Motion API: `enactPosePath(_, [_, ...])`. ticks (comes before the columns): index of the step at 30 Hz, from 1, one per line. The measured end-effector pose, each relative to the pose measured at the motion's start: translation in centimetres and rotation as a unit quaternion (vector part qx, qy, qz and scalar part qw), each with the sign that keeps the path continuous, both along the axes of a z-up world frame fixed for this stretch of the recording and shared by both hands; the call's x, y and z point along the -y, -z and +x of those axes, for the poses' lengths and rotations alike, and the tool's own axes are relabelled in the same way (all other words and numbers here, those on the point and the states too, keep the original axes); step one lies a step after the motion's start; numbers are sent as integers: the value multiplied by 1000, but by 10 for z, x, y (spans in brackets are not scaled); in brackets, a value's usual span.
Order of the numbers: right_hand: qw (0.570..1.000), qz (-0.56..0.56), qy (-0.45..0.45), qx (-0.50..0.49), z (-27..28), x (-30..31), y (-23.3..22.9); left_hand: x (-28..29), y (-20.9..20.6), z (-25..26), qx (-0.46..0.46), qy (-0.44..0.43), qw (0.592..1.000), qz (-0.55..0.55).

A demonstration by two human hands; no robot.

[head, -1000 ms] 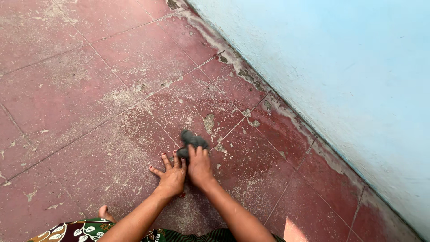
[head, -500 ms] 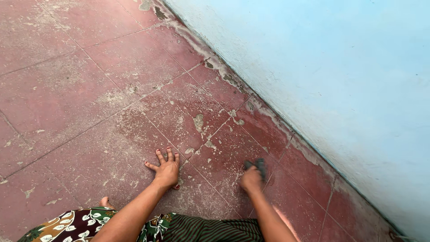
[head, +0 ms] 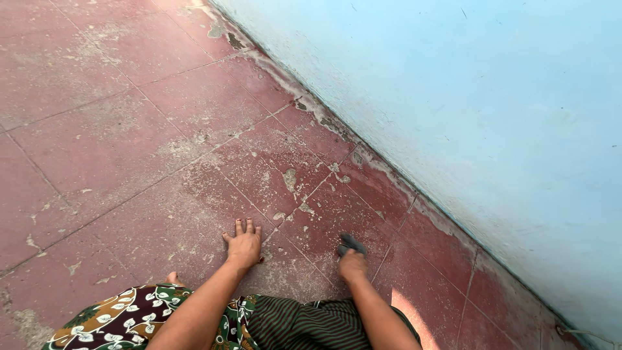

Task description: The person scrubs a red tiled floor by hand using a dark cloth, moving across the surface to clean various areas.

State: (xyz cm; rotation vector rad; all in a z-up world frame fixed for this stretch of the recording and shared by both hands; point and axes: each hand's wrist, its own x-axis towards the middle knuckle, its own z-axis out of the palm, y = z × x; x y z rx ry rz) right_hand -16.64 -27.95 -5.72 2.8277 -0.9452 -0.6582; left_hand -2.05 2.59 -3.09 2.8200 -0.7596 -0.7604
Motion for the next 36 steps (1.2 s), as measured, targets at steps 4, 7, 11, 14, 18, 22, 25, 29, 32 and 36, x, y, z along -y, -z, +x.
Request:
enactPosePath(4, [997,71,-12,-18,0,-26,-6,7,30,3,-4,-21,999,-39])
enactPosePath(7, [983,174,-54,21,11,-101,-11,9,55,8,-9,-29,997,-72])
enactPosePath(11, [908,150,-359,154,15,-173,-13,-1,85,13,20,-12,993,-118])
enactPosePath(14, [937,117,-291,155,28,-138,-9,-23,51,3,26,38,994,-96])
enactPosePath(18, [975,33,-9,221,42,-31,-8,-46,-62,-31,-2,31,999,-16])
enactPosePath(22, [954,166,113,225,61,-47,5,-41,-97,-37,-22,-4,1000,-9])
enactPosePath(25, [937,116,-251,212,59,-128,16,-11,-56,-25,13,6,1000,-7])
enactPosePath(29, [898,169,-375,158,52,-168,6,3,-7,-12,57,14,998,-37])
enactPosePath(32, [953,71,-231,184,76,-101,-3,3,7,-11,56,29,998,-21])
enactPosePath(36, [911,149,258,285,80,-8,-21,5,6,-10,-20,37,999,23])
